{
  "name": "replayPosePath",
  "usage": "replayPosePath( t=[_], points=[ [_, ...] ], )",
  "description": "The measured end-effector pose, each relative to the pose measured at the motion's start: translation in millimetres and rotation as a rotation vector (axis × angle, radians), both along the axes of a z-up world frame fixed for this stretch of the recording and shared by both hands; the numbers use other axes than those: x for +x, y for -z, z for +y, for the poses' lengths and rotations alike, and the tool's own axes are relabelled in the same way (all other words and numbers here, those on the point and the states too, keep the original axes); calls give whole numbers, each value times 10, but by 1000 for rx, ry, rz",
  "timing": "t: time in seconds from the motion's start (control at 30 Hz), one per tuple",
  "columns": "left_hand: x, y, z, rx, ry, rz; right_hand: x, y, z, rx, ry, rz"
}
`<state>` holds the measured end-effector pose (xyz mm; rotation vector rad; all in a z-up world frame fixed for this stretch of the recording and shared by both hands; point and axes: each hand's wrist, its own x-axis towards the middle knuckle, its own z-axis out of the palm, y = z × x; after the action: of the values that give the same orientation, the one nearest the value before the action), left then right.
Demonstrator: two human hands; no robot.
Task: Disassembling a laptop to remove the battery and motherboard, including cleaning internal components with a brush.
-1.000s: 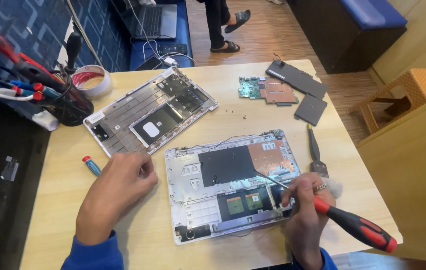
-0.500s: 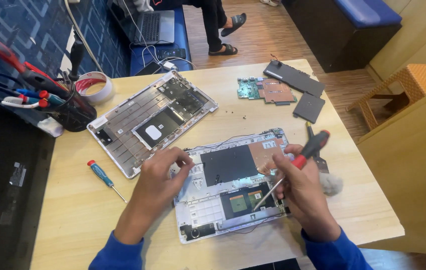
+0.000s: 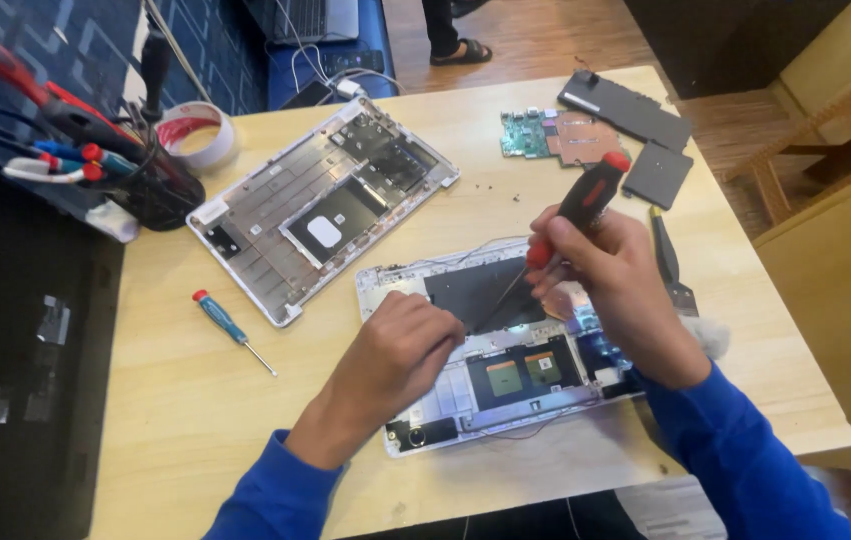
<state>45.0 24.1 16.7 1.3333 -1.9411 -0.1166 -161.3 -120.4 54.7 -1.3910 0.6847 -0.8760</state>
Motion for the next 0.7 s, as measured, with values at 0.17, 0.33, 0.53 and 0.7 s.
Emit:
replayPosePath(
  t=[0.17,0.33,0.53,0.7],
  points=[
    [-86,115,-16,-17,8,-42,-132,55,-13,-116,111,15],
    [-154,175,-21,-91,-20,-221,-149,146,-25,-172,148,53],
    [-200,98,22,-57,33,-300,-101,75,91,-183,105,54],
    [-161,53,34,-4,35,-238,-131,99,72,-166,101,39]
  ],
)
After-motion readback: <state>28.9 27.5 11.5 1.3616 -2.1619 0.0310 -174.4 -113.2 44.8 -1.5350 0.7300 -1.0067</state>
